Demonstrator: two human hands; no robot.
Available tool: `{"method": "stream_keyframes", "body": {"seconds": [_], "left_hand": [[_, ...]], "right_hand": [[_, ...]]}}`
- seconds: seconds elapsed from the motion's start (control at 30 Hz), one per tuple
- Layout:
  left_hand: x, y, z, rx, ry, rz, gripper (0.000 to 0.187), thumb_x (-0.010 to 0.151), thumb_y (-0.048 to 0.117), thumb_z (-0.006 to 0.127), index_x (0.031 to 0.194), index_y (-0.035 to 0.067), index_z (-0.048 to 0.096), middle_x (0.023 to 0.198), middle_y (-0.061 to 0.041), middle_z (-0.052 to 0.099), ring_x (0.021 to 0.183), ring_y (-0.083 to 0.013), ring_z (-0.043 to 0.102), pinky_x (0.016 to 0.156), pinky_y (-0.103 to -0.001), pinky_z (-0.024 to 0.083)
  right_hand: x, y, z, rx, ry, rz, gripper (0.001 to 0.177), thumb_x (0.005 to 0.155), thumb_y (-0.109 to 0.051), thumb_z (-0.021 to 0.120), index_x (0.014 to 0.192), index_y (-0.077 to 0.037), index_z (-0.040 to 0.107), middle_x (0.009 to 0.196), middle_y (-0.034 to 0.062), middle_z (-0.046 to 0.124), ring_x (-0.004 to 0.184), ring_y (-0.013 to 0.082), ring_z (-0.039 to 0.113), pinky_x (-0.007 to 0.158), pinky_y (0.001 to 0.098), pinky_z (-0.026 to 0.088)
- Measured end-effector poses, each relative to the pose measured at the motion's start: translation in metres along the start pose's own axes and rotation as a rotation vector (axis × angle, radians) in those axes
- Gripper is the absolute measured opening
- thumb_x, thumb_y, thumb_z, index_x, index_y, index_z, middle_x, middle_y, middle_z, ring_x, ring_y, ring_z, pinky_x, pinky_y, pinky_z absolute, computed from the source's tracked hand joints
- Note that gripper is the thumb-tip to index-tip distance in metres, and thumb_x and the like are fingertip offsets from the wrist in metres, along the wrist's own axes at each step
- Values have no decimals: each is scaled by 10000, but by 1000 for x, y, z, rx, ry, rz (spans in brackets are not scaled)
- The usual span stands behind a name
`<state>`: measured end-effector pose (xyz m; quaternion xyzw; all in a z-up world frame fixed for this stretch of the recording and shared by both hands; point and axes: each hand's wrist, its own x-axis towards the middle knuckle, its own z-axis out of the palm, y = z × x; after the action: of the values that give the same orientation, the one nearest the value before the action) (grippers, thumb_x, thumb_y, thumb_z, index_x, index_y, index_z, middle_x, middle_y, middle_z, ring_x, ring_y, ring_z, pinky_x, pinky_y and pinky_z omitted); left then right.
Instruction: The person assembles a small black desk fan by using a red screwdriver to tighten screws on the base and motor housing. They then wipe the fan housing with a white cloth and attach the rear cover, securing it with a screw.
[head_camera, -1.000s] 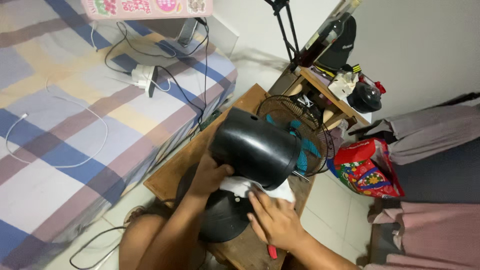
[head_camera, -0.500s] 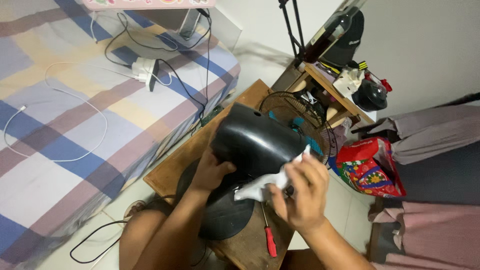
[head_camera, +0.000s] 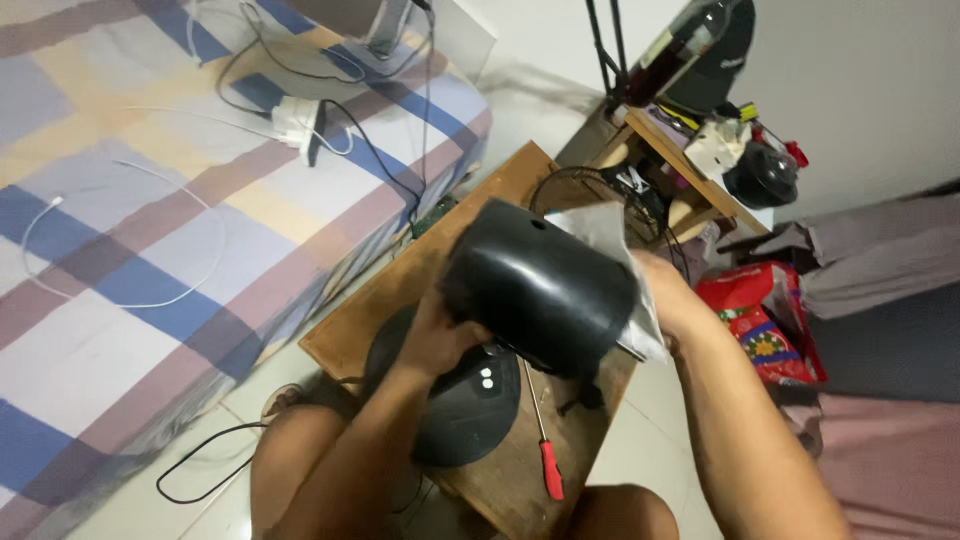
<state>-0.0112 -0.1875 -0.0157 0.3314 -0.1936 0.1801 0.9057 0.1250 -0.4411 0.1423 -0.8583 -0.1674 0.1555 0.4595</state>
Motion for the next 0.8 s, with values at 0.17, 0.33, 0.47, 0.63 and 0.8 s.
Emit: {"method": "stream_keyframes", "body": {"seconds": [0.17,0.33,0.47,0.63,0.8], "left_hand": [[2,11,11,-121,43,-102,1143,719,190,956,1601,43,243,1391,-127,565,1235,-257,577,1028,-430,491],[4,13,15,4,1,27,1023,781,259,913,1599,37,339,1472,-98,560,1385,-222,537,1208,-382,426],[1,-7,-6,48,-12,-14,749,821,136,843,1476,-19,516,1367,-105,640,1285,-233,599,1142,-383,470],[-9,-38,-48,170,50,-119,592,804,-38,701,1388,-84,612,1163,-138,659,1111,-258,622,980,-403,514],[-9,-20,-63,373,12,58,663,825,159,623,1449,-44,527,1369,-96,631,1243,-220,615,1094,-352,479]], "right_hand": [[-21,23,31,644,-32,188,329,1011,-145,576,1282,28,647,1085,147,727,915,226,695,813,373,573],[-53,57,100,803,132,96,356,999,-154,581,1305,19,638,1139,149,721,958,238,688,846,384,560],[-66,74,146,510,325,105,379,989,-161,586,1324,11,631,1182,150,716,993,248,683,874,394,550],[-121,52,172,1055,431,381,402,988,-205,534,1325,-3,618,1207,117,711,1028,220,672,903,361,524],[-185,20,199,193,714,-186,235,1090,-114,563,1132,58,718,1048,97,632,958,162,565,880,275,456]]}}
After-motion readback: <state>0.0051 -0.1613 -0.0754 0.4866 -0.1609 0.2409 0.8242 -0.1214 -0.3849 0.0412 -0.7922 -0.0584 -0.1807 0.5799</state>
